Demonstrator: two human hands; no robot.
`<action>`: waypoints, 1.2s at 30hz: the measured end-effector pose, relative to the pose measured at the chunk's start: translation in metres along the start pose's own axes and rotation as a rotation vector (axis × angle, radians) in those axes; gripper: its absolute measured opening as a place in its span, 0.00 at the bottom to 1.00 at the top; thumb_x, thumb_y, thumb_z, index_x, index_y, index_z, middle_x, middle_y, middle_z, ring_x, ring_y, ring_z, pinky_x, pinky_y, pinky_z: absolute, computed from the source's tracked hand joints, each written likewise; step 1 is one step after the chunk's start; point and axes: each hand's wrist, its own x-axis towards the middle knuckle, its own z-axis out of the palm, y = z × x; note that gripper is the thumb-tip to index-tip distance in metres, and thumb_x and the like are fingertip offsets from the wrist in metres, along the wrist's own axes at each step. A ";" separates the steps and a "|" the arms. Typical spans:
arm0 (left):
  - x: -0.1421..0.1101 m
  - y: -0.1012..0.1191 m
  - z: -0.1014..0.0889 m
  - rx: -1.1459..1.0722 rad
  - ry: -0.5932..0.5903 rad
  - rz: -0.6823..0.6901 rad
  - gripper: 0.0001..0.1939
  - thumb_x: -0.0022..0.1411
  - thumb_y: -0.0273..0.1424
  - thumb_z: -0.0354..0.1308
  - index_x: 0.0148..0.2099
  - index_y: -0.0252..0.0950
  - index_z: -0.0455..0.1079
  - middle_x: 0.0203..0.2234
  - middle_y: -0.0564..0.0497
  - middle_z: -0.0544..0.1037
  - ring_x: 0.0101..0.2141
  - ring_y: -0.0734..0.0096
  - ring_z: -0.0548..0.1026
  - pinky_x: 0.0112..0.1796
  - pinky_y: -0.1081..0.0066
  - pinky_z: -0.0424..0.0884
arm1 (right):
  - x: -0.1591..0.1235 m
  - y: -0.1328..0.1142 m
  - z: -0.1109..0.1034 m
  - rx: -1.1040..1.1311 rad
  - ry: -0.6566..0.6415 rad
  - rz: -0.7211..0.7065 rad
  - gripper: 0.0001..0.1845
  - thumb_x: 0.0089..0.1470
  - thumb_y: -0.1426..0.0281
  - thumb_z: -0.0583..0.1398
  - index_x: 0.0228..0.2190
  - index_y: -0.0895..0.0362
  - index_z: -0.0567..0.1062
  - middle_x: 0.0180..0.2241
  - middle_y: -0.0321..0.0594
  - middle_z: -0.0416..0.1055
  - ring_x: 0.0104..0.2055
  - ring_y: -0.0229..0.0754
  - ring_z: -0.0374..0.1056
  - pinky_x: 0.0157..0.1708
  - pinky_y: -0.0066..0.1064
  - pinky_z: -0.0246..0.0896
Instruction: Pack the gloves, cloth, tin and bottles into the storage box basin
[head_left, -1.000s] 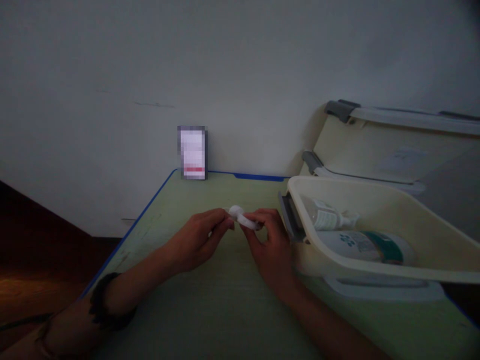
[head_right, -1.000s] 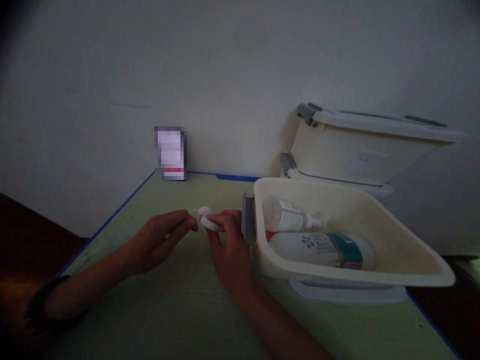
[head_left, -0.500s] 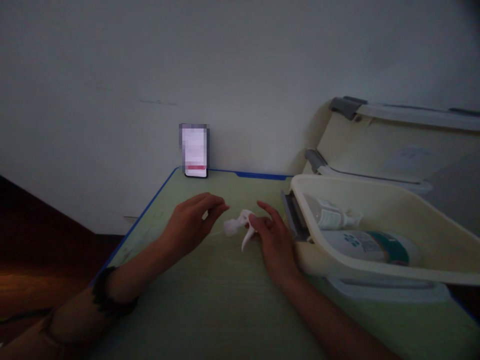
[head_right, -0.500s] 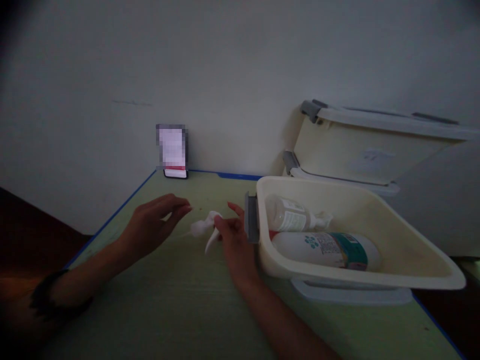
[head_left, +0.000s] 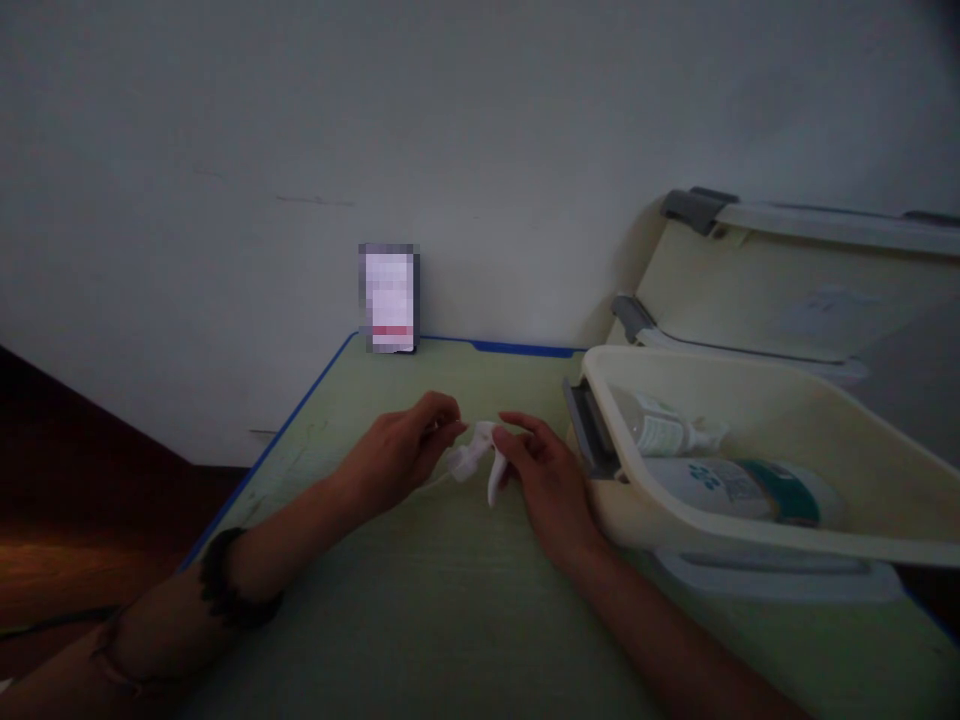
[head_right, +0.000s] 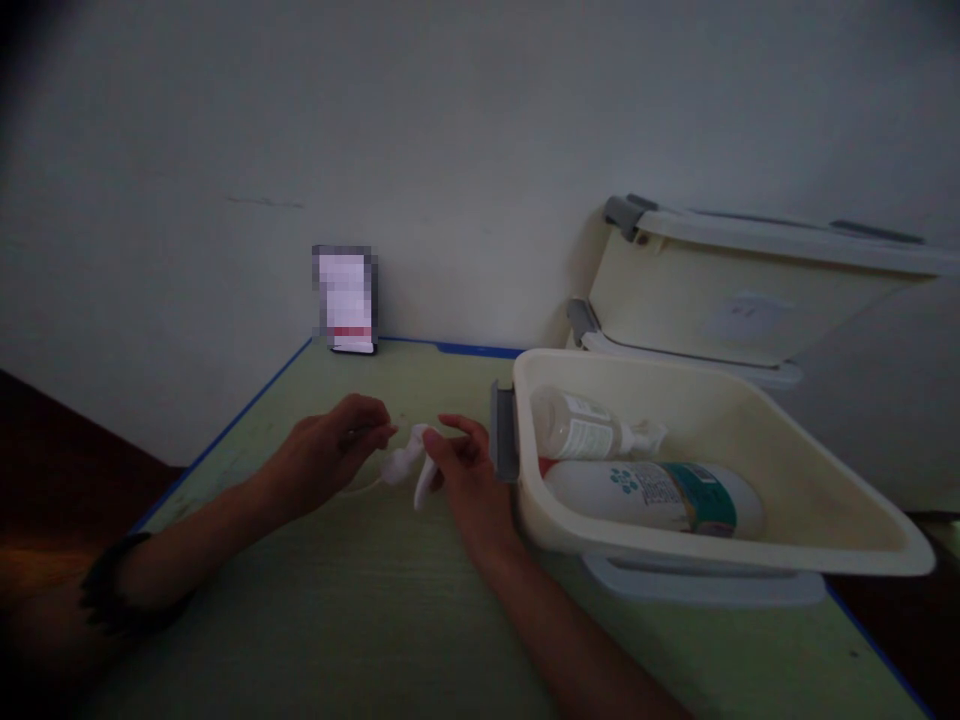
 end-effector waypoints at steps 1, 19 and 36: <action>0.000 0.000 0.000 0.012 -0.020 0.015 0.08 0.62 0.33 0.48 0.38 0.35 0.65 0.24 0.53 0.75 0.23 0.77 0.71 0.25 0.78 0.64 | 0.000 0.000 0.000 -0.006 0.000 -0.004 0.20 0.44 0.60 0.62 0.38 0.57 0.69 0.19 0.28 0.65 0.21 0.33 0.61 0.24 0.26 0.56; -0.001 0.006 -0.006 0.007 -0.062 0.063 0.12 0.60 0.31 0.48 0.26 0.32 0.64 0.15 0.57 0.63 0.17 0.81 0.60 0.20 0.78 0.56 | 0.000 0.009 -0.001 0.070 -0.167 -0.094 0.11 0.50 0.66 0.56 0.34 0.54 0.77 0.32 0.37 0.75 0.32 0.37 0.69 0.34 0.30 0.64; 0.006 -0.007 -0.001 -0.865 -0.350 -0.351 0.09 0.59 0.34 0.50 0.39 0.37 0.54 0.18 0.62 0.60 0.16 0.84 0.53 0.16 0.81 0.47 | -0.001 0.002 -0.001 -0.024 -0.188 -0.085 0.13 0.44 0.71 0.61 0.36 0.48 0.77 0.36 0.33 0.76 0.40 0.40 0.71 0.43 0.38 0.65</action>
